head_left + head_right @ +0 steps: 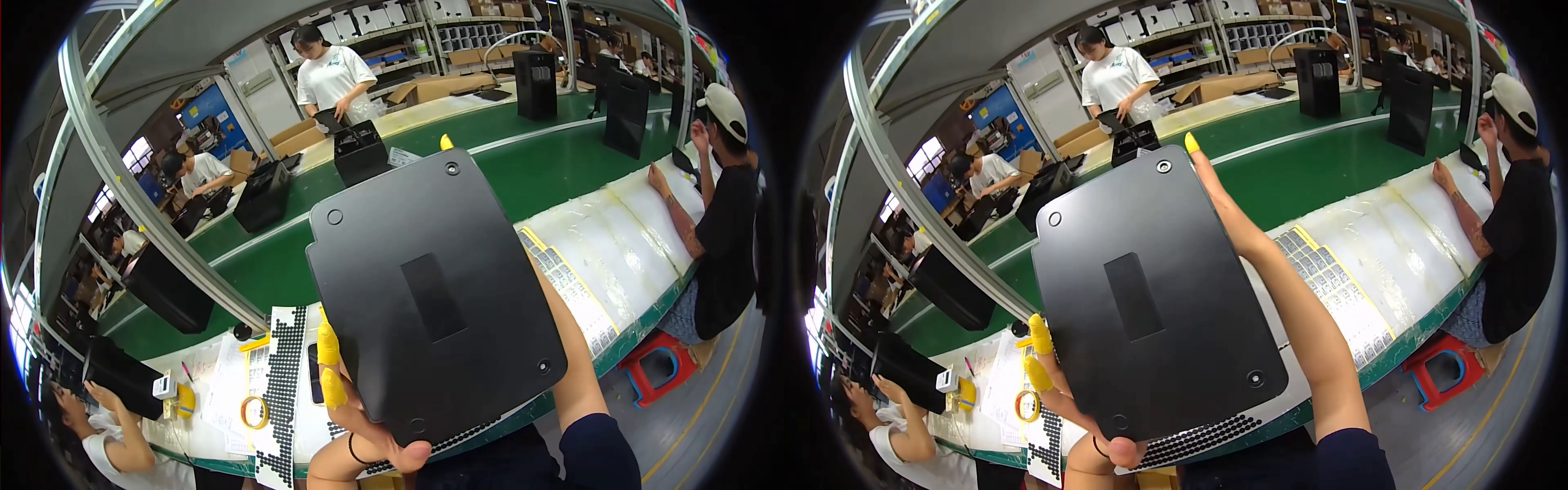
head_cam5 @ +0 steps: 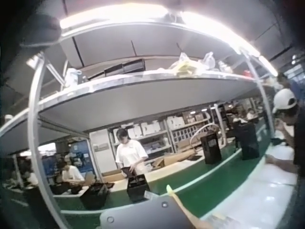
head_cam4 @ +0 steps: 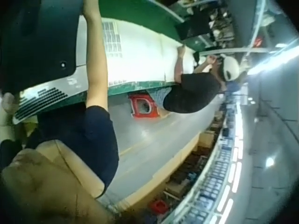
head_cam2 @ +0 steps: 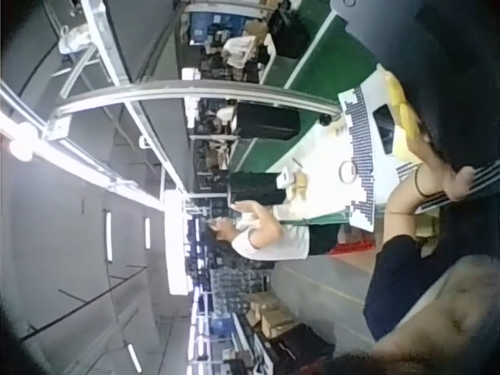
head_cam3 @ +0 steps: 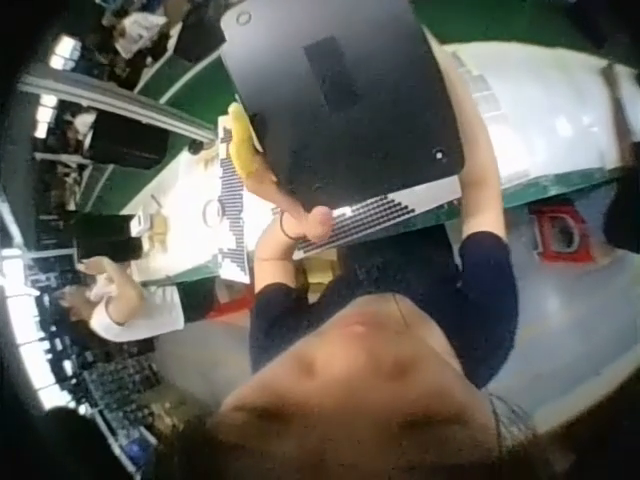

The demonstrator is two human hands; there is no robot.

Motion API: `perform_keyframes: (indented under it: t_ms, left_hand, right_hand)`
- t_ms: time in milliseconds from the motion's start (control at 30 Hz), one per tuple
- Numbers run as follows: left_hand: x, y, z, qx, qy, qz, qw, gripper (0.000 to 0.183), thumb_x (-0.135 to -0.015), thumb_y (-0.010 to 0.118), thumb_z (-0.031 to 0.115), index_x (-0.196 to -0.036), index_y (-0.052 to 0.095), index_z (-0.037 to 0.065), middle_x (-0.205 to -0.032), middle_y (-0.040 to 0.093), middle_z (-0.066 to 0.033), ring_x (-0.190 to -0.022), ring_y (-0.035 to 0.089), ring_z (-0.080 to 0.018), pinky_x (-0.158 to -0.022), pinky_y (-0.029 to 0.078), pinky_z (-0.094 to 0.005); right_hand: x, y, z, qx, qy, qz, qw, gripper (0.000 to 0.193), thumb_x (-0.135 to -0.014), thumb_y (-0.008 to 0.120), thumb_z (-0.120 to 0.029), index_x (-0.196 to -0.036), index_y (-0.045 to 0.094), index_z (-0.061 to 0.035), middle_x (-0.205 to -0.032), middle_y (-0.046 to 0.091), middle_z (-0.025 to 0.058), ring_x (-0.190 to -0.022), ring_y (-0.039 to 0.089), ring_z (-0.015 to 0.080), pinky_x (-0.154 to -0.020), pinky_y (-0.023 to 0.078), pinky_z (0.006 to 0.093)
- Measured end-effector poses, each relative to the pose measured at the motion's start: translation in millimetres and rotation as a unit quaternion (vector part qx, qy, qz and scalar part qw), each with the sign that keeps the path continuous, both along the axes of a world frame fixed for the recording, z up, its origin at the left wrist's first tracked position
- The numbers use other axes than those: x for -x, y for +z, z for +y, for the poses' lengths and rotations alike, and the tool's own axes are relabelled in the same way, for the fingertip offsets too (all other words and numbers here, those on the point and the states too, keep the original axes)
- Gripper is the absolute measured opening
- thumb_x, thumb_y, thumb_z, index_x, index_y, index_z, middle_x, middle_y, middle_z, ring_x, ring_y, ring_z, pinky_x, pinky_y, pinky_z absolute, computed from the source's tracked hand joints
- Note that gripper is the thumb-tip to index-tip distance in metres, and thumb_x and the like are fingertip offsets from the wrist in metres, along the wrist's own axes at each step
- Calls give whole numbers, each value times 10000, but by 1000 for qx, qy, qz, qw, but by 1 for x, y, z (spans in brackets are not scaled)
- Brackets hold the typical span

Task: Applying stickers and labels to the casing of electronic devices on an assembly line.

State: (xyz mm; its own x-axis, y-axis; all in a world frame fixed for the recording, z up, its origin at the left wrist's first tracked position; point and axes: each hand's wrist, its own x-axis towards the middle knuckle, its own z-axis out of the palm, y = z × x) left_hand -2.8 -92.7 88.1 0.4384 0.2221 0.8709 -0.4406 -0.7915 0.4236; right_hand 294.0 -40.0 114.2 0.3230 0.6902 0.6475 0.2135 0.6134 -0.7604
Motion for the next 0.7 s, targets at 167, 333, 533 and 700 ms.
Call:
perform_keyframes:
  t_ms: [167, 333, 533, 700]
  left_hand:
    - [4, 4, -20, 139, 64, -45, 987, 1154, -767, 651, 425, -1450, -213, 80, -1494, -12, -340, -1336, 256, -422, -1034, 334, -510]
    - [-2, 4, -18, 104, 58, -67, 991, 1105, -766, 637, 411, -1446, -171, 83, -1484, 1, -355, -1324, 271, -432, -1028, 343, -513]
    - [-8, 5, -14, 60, 50, -129, 989, 1045, -753, 649, 414, -1434, -65, 72, -1459, 34, -368, -1314, 290, -430, -1023, 351, -523]
    - [-3, 16, -12, 36, 45, -39, 998, 1015, -733, 666, 427, -1422, -2, 95, -1433, 108, -339, -1295, 312, -431, -1027, 352, -521]
  right_hand:
    - [28, 59, -41, -118, -192, -4, 974, 526, -996, 487, -237, -1432, 297, -10, -968, 530, 13, -928, 496, 92, -872, 388, 241]
    - [78, 117, -116, -231, -118, -30, 965, 448, -943, 516, -119, -1349, 395, 27, -830, 536, 14, -776, 535, 75, -893, 443, 286]
    - [114, 122, -132, -45, 17, -129, 991, 472, -750, 655, -106, -1192, 547, 16, -767, 518, -3, -718, 495, 88, -801, 396, 255]
    - [111, 118, -130, -7, 29, -233, 972, 433, -751, 631, 17, -1174, 543, 45, -812, 539, 23, -712, 505, 113, -728, 410, 249]
